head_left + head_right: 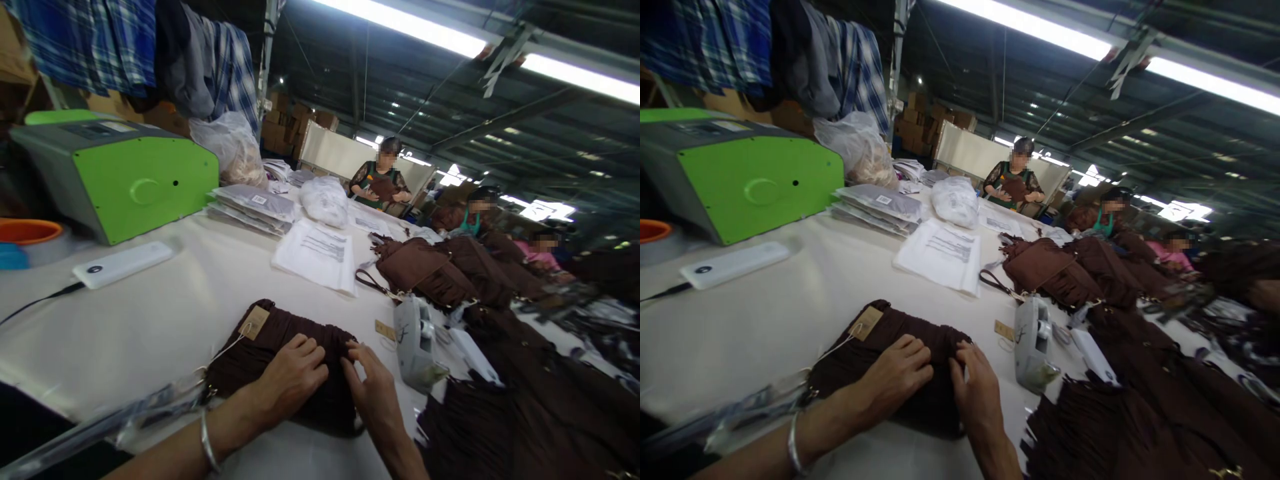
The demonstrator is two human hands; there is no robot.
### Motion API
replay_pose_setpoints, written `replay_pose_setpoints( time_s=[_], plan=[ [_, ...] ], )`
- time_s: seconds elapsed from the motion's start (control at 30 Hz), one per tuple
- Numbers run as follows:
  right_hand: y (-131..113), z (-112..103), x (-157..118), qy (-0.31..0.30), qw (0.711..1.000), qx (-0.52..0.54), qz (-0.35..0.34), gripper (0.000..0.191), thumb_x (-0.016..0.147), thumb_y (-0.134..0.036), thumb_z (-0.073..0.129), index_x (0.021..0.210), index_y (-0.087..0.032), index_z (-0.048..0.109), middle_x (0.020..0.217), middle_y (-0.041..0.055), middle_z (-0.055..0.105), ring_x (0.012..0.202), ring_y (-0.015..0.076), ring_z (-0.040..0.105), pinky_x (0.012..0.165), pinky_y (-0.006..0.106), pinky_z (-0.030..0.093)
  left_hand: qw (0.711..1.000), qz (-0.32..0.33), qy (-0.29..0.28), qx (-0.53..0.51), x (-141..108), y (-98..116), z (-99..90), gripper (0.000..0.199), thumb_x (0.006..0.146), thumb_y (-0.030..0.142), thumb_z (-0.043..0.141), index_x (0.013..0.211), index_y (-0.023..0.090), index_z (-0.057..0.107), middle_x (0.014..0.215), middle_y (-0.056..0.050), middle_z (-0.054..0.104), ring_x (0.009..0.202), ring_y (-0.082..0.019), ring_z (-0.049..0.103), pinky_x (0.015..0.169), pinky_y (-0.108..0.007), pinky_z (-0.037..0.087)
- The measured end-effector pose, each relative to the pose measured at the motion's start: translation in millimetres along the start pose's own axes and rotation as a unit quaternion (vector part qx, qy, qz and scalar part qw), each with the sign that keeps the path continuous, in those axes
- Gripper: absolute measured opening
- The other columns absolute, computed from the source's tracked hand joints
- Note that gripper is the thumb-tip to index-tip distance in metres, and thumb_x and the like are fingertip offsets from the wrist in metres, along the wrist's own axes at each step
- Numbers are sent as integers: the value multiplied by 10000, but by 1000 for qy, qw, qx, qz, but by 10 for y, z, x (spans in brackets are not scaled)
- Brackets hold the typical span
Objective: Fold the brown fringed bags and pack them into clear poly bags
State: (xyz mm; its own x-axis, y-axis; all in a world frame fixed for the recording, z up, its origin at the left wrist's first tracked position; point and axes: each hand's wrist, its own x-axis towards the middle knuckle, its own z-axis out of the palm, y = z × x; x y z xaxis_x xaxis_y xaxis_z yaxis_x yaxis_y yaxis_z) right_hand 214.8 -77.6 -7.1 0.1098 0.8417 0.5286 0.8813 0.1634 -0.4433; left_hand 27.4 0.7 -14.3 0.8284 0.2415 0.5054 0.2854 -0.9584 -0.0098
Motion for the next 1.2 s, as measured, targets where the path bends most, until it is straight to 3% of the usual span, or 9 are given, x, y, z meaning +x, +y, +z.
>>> replay_pose_setpoints(
  time_s=[0.1, 0.3, 0.47, 0.57, 0.7, 0.83, 0.93, 1.07, 1.2],
  plan=[
    [-125, -70, 176, 1, 999, 37, 36, 106, 868, -238, 533, 784, -217, 595, 997, 78, 713, 976, 225, 665, 873, 360, 525, 998, -42, -3, -46, -35, 68, 51, 69, 907, 212, 600, 843, 197, 579, 842, -10, 593, 799, -191, 500, 740, -358, 355],
    [-200, 1, 162, -104, 991, 71, 47, 114, 839, -175, 544, 798, -223, 639, 961, 54, 731, 948, 227, 684, 856, 352, 526, 979, -109, -26, -169, -247, 112, -80, 161, 896, 190, 611, 1037, 267, 593, 942, 19, 624, 871, -168, 542, 776, -319, 364],
    [-270, 73, 46, -86, 996, 12, 22, 126, 765, -224, 696, 876, -218, 639, 999, 71, 700, 972, 258, 645, 857, 389, 519, 973, -201, -53, -100, -242, -119, -203, 160, 856, 194, 653, 1004, 218, 597, 1014, -30, 617, 938, -213, 537, 813, -359, 382],
    [-333, 130, 25, -86, 994, -59, 19, 198, 678, -198, 749, 826, -218, 620, 861, 55, 666, 850, 270, 616, 759, 397, 515, 980, -163, -96, -66, -114, -184, -203, 209, 812, 249, 720, 980, 214, 600, 1040, -40, 611, 982, -234, 531, 817, -373, 381],
    [-272, 165, 33, -89, 995, -29, 24, 97, 791, -137, 586, 766, -218, 632, 787, 39, 660, 772, 229, 613, 724, 355, 492, 985, -109, -121, -50, 80, -186, -176, 235, 784, 270, 754, 963, 208, 615, 1002, -35, 620, 947, -234, 543, 790, -363, 399],
    [-128, 74, 60, -81, 978, 127, 147, 132, 834, -273, 578, 792, -207, 684, 769, 29, 699, 739, 211, 645, 705, 315, 501, 988, -83, -116, -54, 193, -172, -131, 216, 799, 328, 739, 928, 192, 630, 953, -39, 626, 920, -233, 560, 779, -354, 432],
    [-64, -15, 82, -86, 945, 218, 228, 210, 794, -380, 628, 783, -186, 706, 726, 20, 699, 699, 210, 641, 650, 294, 501, 989, -71, -114, -62, 227, -165, -48, 55, 878, 228, 631, 885, 174, 622, 922, -54, 633, 902, -229, 580, 758, -342, 448],
    [-44, -82, 125, -123, 928, 253, 243, 247, 751, -414, 662, 771, -173, 709, 689, 10, 682, 647, 194, 615, 601, 277, 480, 973, -161, -115, -119, 295, -232, 36, 122, 898, 127, 513, 849, 173, 615, 896, -51, 664, 858, -204, 614, 729, -306, 447],
    [-97, -68, 157, -153, 944, 221, 194, 151, 780, -325, 635, 772, -192, 707, 753, 18, 701, 721, 204, 639, 680, 297, 496, 956, -246, -105, -124, 440, -385, -37, 203, 929, 170, 426, 845, 172, 610, 795, -32, 677, 713, -171, 620, 621, -270, 420]
  ],
)
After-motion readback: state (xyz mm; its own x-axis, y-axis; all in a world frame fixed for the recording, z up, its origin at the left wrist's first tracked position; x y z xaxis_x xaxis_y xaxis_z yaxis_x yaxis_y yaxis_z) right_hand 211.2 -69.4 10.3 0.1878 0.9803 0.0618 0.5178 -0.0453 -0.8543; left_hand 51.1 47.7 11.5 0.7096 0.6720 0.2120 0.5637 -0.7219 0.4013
